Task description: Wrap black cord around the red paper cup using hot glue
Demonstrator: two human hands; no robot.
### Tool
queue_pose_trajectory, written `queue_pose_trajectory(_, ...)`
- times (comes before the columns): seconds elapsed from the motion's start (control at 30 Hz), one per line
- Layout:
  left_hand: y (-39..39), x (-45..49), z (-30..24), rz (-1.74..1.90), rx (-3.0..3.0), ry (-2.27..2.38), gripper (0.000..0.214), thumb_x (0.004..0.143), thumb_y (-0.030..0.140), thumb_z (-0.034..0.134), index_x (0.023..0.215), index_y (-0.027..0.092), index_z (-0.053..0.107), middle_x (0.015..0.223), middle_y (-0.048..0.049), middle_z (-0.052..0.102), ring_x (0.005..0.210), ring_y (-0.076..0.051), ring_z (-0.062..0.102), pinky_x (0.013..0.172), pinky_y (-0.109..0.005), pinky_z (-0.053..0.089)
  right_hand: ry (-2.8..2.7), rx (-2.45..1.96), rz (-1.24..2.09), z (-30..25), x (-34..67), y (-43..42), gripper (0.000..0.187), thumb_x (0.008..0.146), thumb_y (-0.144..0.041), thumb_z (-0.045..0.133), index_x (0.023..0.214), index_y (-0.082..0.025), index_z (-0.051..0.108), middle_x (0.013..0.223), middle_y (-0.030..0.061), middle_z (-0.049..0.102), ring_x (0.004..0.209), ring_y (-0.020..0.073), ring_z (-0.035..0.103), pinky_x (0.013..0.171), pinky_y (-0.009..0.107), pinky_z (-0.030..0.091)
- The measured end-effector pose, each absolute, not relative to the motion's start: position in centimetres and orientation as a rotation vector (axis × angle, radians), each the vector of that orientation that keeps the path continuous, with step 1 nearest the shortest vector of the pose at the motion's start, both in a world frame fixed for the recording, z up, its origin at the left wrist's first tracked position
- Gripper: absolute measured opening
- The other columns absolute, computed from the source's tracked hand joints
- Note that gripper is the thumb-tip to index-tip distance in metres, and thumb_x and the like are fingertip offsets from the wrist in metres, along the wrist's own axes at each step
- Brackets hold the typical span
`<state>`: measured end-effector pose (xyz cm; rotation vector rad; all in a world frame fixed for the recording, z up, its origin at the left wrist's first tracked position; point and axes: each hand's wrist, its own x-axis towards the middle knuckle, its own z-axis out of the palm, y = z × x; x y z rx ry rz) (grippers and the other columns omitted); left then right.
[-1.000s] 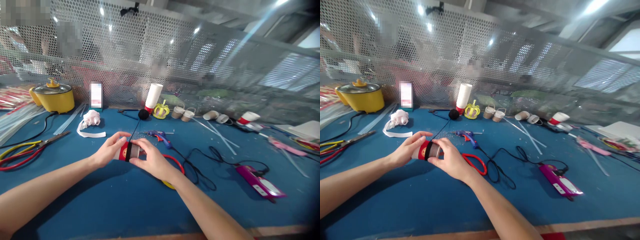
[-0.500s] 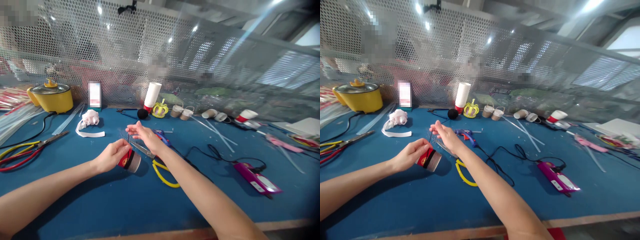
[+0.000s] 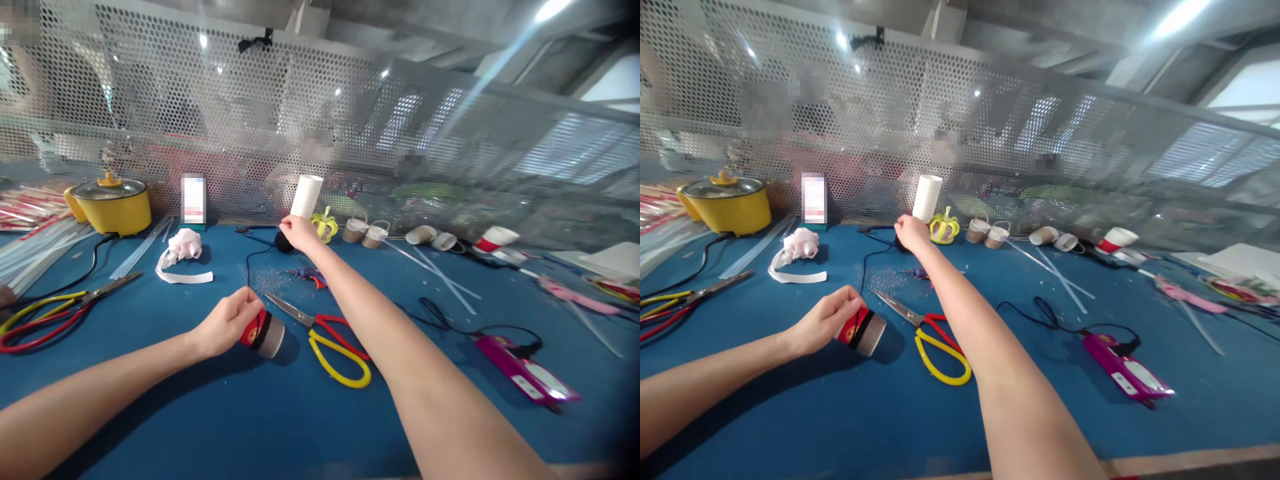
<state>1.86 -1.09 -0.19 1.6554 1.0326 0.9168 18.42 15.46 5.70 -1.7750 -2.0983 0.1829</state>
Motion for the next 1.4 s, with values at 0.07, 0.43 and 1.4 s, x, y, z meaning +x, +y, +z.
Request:
queue_pose_trajectory(0.07,-1.0,1.8,-0.2,0.915,1.659,1.027,0.03,0.085,0.044,0.038,0.075,0.016,0.045,0.061,0.0041,0.044,0.055,-0.008,0.038,0.05,-0.02,0.033,-2.116,-1.9,0.134,5.4,19.4,16.5,0.03,0.087,-0.031,0.047,0.11,-0.013,0.054,0.113,0.0115,0.055,0.102,0.0223,0.053,0.086,0.041,0.043)
queue_pose_trajectory(0.43,-0.8,1.9,-0.5,0.942,1.643,1.027,0.03,0.085,0.043,0.038,0.073,0.016,0.045,0.06,0.0032,0.046,0.055,-0.009,0.039,0.049,-0.02,0.034,-2.16,-2.01,-0.116,4.1,19.4,19.2,0.03,0.086,-0.03,0.049,0.112,-0.016,0.052,0.114,0.0088,0.053,0.095,0.0184,0.055,0.079,0.038,0.047)
queue_pose_trajectory(1.4,0.1,1.5,-1.6,1.038,1.807,1.181,0.022,0.086,0.036,0.036,0.076,0.018,0.043,0.058,0.0049,0.046,0.055,-0.009,0.042,0.052,-0.021,0.033,-1.809,-2.109,0.539,2.2,28.0,6.7,0.01,0.07,-0.014,0.053,0.067,-0.013,0.062,0.054,0.0051,0.061,0.057,0.0161,0.059,0.053,0.023,0.042)
